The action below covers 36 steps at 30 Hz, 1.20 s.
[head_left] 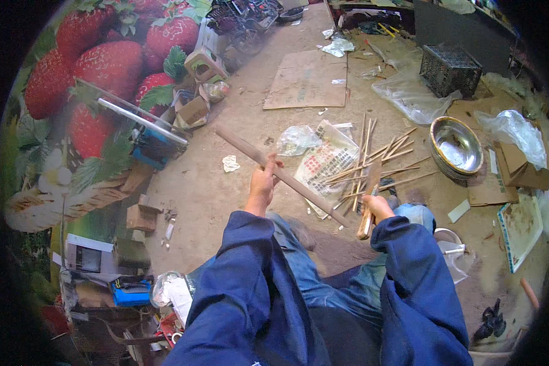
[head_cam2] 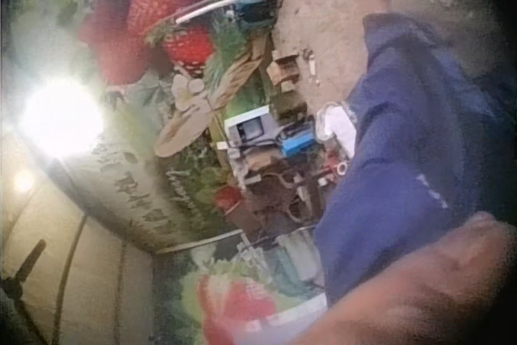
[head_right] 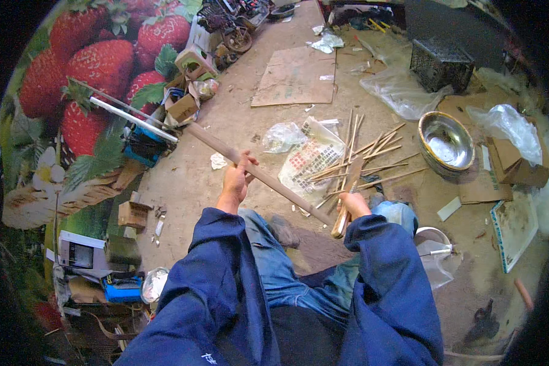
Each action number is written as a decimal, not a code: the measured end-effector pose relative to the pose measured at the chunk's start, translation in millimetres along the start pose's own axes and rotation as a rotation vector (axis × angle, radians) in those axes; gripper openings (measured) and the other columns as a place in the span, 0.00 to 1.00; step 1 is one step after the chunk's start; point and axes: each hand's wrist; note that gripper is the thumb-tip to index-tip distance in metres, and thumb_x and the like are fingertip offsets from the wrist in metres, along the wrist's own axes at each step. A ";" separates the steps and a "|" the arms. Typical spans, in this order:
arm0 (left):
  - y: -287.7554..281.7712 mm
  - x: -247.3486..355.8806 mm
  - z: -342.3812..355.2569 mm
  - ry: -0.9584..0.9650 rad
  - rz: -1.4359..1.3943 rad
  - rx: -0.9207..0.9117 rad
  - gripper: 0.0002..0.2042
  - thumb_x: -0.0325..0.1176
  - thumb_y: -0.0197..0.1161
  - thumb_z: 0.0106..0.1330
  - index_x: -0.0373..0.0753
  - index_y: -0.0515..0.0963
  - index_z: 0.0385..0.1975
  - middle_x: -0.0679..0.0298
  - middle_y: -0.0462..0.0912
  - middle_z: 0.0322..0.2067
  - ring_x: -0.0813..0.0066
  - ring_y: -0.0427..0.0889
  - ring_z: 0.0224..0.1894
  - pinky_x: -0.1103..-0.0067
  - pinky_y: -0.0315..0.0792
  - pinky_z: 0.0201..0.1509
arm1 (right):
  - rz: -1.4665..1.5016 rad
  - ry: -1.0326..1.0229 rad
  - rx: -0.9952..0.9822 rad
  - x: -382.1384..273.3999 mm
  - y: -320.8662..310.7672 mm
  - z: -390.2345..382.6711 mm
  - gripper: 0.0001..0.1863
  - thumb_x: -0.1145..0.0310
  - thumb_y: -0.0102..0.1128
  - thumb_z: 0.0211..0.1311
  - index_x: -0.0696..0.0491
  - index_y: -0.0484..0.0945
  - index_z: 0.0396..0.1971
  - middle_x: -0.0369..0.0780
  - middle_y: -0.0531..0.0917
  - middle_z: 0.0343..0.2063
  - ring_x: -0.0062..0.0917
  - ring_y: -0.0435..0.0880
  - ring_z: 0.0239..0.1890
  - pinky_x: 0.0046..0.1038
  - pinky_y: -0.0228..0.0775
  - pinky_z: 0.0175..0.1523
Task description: The person sits on the floor and uses a knife to sharpen thin wooden sticks one by one. They hold each stick with the left hand and scrape the blade along its length with the right hand, then place the finished stick into a growing pile. The person repeats this process for multiple sticks and gathers them at the end.
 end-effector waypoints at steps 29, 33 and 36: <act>24.0 -64.7 -84.6 0.330 0.237 -0.308 0.20 0.45 0.53 0.77 0.34 0.76 0.55 0.58 0.83 0.48 0.71 0.80 0.52 0.75 0.73 0.58 | -0.703 -0.990 -0.138 -38.9 103.3 -164.9 0.23 0.74 0.54 0.63 0.57 0.75 0.59 0.55 0.82 0.48 0.48 0.83 0.50 0.38 0.76 0.54; 25.6 -61.9 -88.2 0.338 0.299 -0.315 0.21 0.47 0.51 0.77 0.34 0.75 0.55 0.58 0.83 0.48 0.70 0.80 0.52 0.74 0.72 0.58 | -0.757 -0.997 -0.119 -32.1 101.8 -162.1 0.23 0.75 0.55 0.63 0.56 0.75 0.59 0.54 0.83 0.46 0.49 0.83 0.47 0.40 0.77 0.50; 30.3 -60.1 -88.1 0.477 0.281 -0.283 0.17 0.41 0.53 0.77 0.33 0.75 0.54 0.61 0.85 0.41 0.75 0.81 0.43 0.79 0.74 0.49 | -0.779 -1.043 -0.097 -26.8 101.2 -157.5 0.23 0.74 0.55 0.62 0.54 0.75 0.59 0.53 0.83 0.45 0.49 0.83 0.45 0.41 0.78 0.48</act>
Point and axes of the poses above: each hand's wrist, its own z-axis towards the middle knuckle, its own y-axis out of the palm, x = y × z
